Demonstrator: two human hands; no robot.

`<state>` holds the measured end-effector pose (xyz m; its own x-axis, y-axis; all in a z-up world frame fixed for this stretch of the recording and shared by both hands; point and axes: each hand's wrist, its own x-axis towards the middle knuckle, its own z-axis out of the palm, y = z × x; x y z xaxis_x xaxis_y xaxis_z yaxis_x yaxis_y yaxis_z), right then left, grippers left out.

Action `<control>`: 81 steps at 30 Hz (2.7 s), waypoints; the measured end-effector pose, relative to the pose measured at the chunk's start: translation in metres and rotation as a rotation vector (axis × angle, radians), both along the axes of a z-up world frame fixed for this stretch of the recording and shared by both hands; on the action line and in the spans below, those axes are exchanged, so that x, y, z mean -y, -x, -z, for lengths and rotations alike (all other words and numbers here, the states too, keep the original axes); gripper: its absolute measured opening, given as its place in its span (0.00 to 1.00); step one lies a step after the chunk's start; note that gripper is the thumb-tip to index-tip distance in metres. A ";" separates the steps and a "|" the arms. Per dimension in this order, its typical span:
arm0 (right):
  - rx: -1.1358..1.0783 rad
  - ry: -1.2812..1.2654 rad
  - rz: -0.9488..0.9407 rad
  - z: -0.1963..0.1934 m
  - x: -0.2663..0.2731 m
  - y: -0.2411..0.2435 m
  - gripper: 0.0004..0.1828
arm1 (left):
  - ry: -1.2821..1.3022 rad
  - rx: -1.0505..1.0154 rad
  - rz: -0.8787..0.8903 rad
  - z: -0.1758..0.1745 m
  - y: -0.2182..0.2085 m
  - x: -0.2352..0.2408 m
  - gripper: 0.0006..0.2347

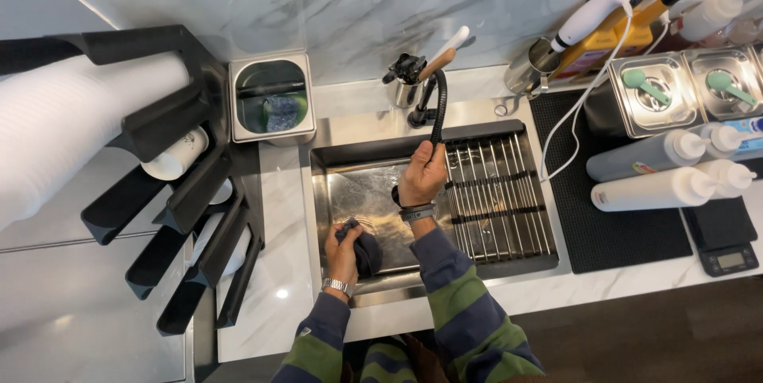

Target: The person wipes a stainless steel ice bin lid and the surrounding counter with a gray cloth, then rinses and wrings the cloth at the sink. They wipe the front counter near a pastry display, open a drawer to retrieve a notepad and pen, and finally open a cash register drawer to remove paper currency.

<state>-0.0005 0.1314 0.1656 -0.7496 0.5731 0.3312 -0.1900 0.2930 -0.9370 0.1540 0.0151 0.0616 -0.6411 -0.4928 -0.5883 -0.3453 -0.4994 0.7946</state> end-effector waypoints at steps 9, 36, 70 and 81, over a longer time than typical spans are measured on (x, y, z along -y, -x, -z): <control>-0.247 0.017 0.051 -0.071 -0.010 0.060 0.27 | -0.065 0.014 -0.030 0.026 0.000 0.009 0.09; 0.261 -0.097 -0.646 0.015 -0.087 -0.098 0.28 | -0.067 -0.106 0.064 -0.065 0.048 -0.032 0.11; 0.109 2.182 -1.818 -0.063 0.012 -0.141 0.26 | -1.173 -0.963 0.806 -0.229 0.110 0.006 0.19; 0.710 1.366 -1.170 -0.076 0.003 -0.114 0.15 | -0.096 -0.274 0.718 -0.250 0.123 0.001 0.09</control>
<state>0.1139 0.1286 0.2417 -0.6692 -0.6672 -0.3271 0.7404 -0.5615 -0.3696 0.0311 0.0140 0.3111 -0.9131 0.1435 -0.3816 -0.4076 -0.2983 0.8631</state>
